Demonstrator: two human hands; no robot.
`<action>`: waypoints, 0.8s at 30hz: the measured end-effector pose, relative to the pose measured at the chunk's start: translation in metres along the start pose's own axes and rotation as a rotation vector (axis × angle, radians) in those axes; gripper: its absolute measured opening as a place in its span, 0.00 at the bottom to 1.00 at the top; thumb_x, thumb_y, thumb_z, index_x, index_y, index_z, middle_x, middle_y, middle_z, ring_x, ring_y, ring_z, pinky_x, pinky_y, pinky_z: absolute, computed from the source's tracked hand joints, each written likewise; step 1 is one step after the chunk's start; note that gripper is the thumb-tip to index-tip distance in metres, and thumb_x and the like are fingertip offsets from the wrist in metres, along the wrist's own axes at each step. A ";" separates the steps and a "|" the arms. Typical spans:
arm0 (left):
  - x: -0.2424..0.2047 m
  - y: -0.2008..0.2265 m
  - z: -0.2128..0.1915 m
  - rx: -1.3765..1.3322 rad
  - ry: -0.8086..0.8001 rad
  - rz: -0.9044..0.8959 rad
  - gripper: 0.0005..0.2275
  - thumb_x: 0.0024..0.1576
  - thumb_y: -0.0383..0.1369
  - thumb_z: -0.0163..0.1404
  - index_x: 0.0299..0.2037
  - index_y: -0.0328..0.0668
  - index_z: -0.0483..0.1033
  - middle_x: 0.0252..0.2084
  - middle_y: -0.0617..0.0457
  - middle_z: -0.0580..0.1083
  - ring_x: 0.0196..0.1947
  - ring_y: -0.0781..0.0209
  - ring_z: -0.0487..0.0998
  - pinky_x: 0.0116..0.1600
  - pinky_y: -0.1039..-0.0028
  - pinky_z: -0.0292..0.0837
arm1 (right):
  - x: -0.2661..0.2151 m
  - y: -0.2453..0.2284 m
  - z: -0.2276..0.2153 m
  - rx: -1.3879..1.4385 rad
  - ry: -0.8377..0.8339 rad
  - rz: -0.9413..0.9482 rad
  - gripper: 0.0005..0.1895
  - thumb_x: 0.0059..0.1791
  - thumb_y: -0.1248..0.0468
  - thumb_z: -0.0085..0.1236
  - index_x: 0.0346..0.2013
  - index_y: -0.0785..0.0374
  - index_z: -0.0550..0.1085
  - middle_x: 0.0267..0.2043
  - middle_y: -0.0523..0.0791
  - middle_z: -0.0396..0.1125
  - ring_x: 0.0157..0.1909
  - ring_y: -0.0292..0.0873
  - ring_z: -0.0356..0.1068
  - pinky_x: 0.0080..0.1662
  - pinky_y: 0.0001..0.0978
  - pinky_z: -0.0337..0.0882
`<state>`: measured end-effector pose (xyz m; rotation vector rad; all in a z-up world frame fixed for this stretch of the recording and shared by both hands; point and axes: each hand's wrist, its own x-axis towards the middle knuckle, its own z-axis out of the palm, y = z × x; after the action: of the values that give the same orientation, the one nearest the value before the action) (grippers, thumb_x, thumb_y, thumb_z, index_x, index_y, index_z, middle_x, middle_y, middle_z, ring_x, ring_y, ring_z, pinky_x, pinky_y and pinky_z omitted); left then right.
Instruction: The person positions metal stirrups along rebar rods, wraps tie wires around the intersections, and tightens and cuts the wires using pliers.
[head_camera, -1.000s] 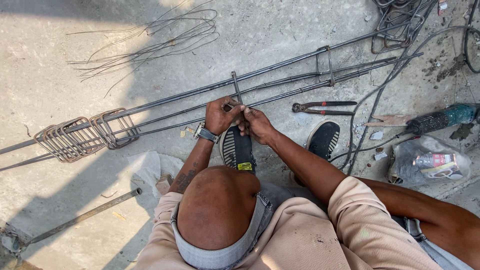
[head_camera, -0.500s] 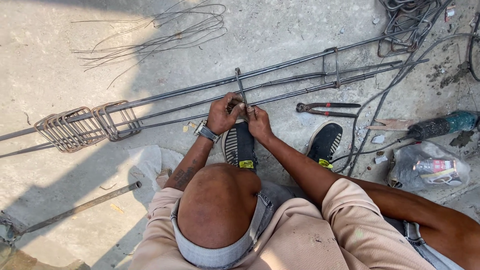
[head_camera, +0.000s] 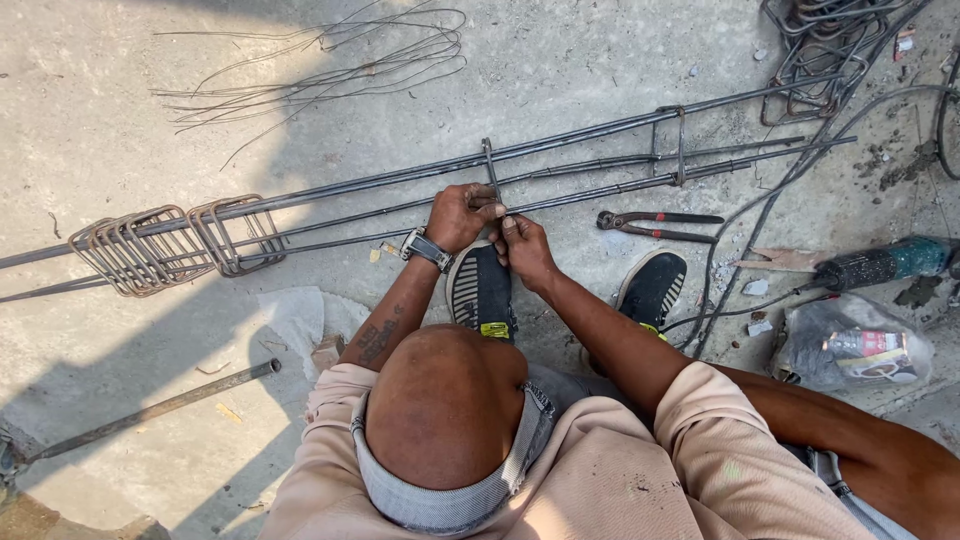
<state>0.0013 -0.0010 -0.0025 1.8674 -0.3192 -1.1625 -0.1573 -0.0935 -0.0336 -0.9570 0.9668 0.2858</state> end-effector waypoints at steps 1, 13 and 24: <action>0.000 0.001 -0.001 -0.005 -0.003 0.002 0.12 0.52 0.32 0.62 0.42 0.33 0.81 0.34 0.44 0.82 0.32 0.61 0.86 0.37 0.72 0.81 | -0.002 -0.002 0.001 0.047 -0.002 -0.004 0.16 0.61 0.59 0.41 0.36 0.65 0.72 0.26 0.43 0.64 0.25 0.35 0.60 0.29 0.30 0.65; 0.002 0.011 0.006 0.136 -0.005 -0.037 0.10 0.53 0.36 0.63 0.38 0.37 0.85 0.31 0.44 0.82 0.29 0.59 0.85 0.35 0.70 0.80 | -0.001 0.005 -0.001 0.378 0.062 -0.046 0.10 0.56 0.65 0.54 0.50 0.67 0.71 0.36 0.44 0.66 0.34 0.36 0.65 0.31 0.28 0.64; 0.005 -0.008 -0.005 -0.025 -0.165 -0.047 0.08 0.54 0.29 0.59 0.42 0.36 0.84 0.37 0.46 0.83 0.35 0.60 0.85 0.40 0.71 0.82 | 0.000 0.024 -0.002 0.055 0.180 -0.214 0.10 0.59 0.66 0.55 0.50 0.70 0.70 0.35 0.42 0.66 0.33 0.33 0.63 0.34 0.25 0.66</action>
<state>0.0064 0.0033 -0.0114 1.7689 -0.3525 -1.3505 -0.1723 -0.0809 -0.0471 -1.0386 1.0202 -0.0071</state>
